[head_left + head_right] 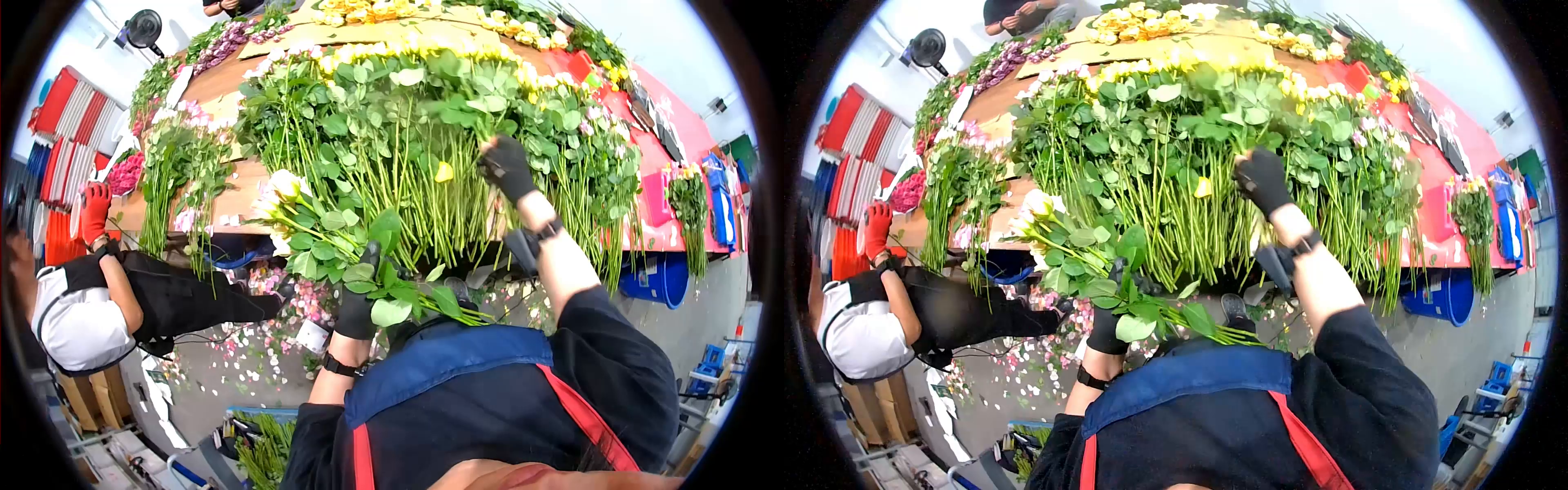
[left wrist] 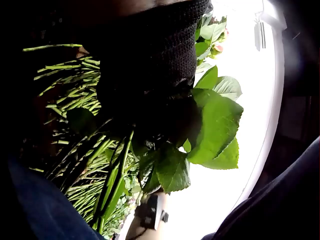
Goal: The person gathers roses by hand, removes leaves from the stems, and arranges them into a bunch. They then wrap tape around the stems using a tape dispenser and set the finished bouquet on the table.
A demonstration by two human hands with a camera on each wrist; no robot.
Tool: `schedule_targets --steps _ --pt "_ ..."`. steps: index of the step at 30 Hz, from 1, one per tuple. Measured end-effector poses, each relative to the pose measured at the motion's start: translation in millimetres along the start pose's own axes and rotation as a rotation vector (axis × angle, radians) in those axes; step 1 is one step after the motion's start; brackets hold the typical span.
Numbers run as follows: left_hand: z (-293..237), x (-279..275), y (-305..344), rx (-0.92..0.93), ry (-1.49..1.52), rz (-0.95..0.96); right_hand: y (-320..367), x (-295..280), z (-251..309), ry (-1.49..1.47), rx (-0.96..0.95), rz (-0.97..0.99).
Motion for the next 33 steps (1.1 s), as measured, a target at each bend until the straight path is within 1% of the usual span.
schedule_targets --steps 2,3,4,5,7,8,9,11,12,13,15,18,19,20,21,22,25,26,27,29,31,32,33 --pt "4 -9 -8 -0.013 0.049 0.041 38 -36 47 -0.141 0.094 -0.083" --pt "6 -12 -11 -0.021 0.074 0.061 71 -57 75 -0.224 0.115 -0.112" --pt "2 -8 -10 -0.034 0.142 0.123 87 -64 84 -0.227 0.08 -0.138" --pt "2 -8 -11 -0.033 0.152 0.144 99 -69 89 -0.23 0.048 -0.165" --pt "5 -4 -15 -0.034 0.154 0.174 113 -80 79 -0.287 0.13 -0.197" --pt "5 -1 -15 -0.036 0.157 0.189 116 -85 70 -0.28 0.105 -0.275" --pt "7 2 -18 -0.037 0.158 0.205 115 -91 70 -0.074 -0.066 -0.393" --pt "12 8 -22 -0.042 0.151 0.228 103 -112 60 0.236 -0.007 -0.358" --pt "14 12 -23 -0.047 0.149 0.241 93 -120 58 0.263 -0.02 -0.377" --pt "15 16 -25 -0.045 0.142 0.255 80 -124 60 0.212 -0.014 -0.355" --pt "17 23 -26 -0.05 0.134 0.272 59 -123 49 0.064 -0.074 -0.3" --pt "19 28 -27 -0.05 0.125 0.282 39 -109 35 -0.093 0.078 -0.248" --pt "20 29 -27 -0.047 0.123 0.28 31 -105 23 -0.058 -0.022 -0.187" --pt "20 28 -27 -0.042 0.124 0.274 28 -98 6 -0.142 0.012 -0.185" --pt "20 28 -26 -0.036 0.124 0.27 28 -90 7 -0.226 0.05 -0.18" --pt "21 26 -25 -0.036 0.123 0.264 29 -88 7 -0.294 0.159 -0.145" --pt "20 21 -22 -0.028 0.129 0.241 39 -91 37 0.382 -0.185 -0.362" --pt "20 18 -19 -0.027 0.133 0.232 43 -95 51 0.483 -0.319 -0.456" --pt "20 16 -17 -0.027 0.134 0.22 43 -100 54 0.546 -0.392 -0.476" --pt "19 11 -17 -0.021 0.13 0.206 44 -96 45 0.304 -0.161 -0.455" --pt "20 6 -15 -0.019 0.135 0.183 37 -62 29 -0.438 0.069 -0.255" --pt "21 3 -14 -0.019 0.136 0.173 34 -43 27 -0.53 0.166 -0.202" --pt "21 -1 -13 -0.015 0.137 0.16 26 -19 27 -0.578 0.163 -0.235"
Point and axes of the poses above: each hand's wrist, its own y-axis away from the middle knuckle, its own x-axis out of the palm, z = x × y, the point moved 4 cm from there along -y, towards the middle knuckle, and after that the axes turned 10 degrees about -y, right-handed, at the moved point
